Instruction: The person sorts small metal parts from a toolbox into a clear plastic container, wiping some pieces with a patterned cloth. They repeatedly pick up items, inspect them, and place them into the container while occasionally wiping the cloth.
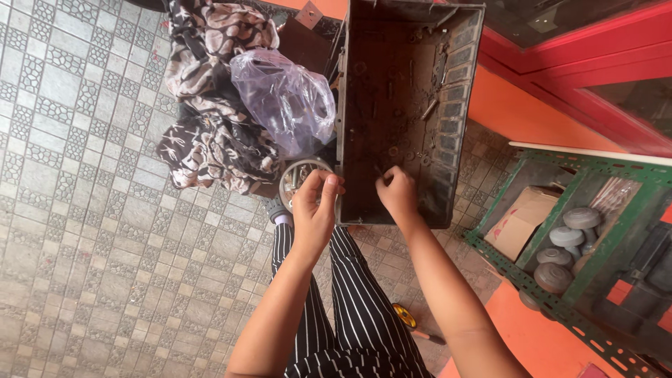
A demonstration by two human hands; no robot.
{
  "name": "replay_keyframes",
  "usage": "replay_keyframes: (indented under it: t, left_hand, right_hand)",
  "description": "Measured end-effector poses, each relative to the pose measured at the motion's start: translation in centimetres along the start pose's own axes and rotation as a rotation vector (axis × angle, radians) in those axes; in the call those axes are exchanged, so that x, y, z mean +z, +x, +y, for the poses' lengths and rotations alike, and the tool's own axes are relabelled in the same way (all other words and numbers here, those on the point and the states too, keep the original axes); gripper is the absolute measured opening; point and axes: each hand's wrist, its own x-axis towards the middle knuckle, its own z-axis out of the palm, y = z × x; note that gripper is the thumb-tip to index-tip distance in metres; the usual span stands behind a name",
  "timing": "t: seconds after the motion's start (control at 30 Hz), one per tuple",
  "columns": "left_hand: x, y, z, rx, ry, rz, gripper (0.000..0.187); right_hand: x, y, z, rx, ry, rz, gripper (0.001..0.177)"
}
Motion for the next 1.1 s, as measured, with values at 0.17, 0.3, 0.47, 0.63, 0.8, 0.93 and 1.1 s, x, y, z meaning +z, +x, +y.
replay_keyframes:
  t: [0.17, 0.3, 0.47, 0.63, 0.8, 0.93, 1.1]
  left_hand:
    - [-1.9, 0.3, 0.3, 0.024, -0.054, -0.012, 0.025]
    - [-3.8, 0.6, 0.5, 0.01, 0.026, 0.006, 0.026]
    - [-6.1, 1.4, 0.7, -0.029, 0.015, -0.007, 0.027]
    - [-8.3, 2.2, 0.2, -0.01, 0.014, -0.06, 0.027]
    - [-9.9, 3.1, 0.1, -0.026, 0.057, -0.101, 0.027]
    - [-10.4, 3.6, 0.5, -0.039, 0.052, -0.142, 0.028]
    - [-10.4, 4.2, 1.0, -0.042, 0.072, -0.195, 0.029]
  right_hand:
    - [0.1, -0.3, -1.2, 0.125, -0.135, -0.043, 0.024]
    - [-0.5, -0.1, -2.0, 0.218, -0.138, -0.105, 0.023]
    - [-2.4, -0.4, -3.6, 0.139, 0.002, 0.035, 0.02]
    - [-7.2, -3.3, -8.0, 0.088, 0.204, 0.085, 0.012]
    - [-8.6, -7.8, -15.1, 0.116, 0.315, -0.11, 0.007]
    - [-7.2, -9.6, -18.0, -0.083, 0.319, -0.083, 0.012]
    - [-5.2, -10.2, -18.3, -0.179, 0.395, 0.115, 0.015]
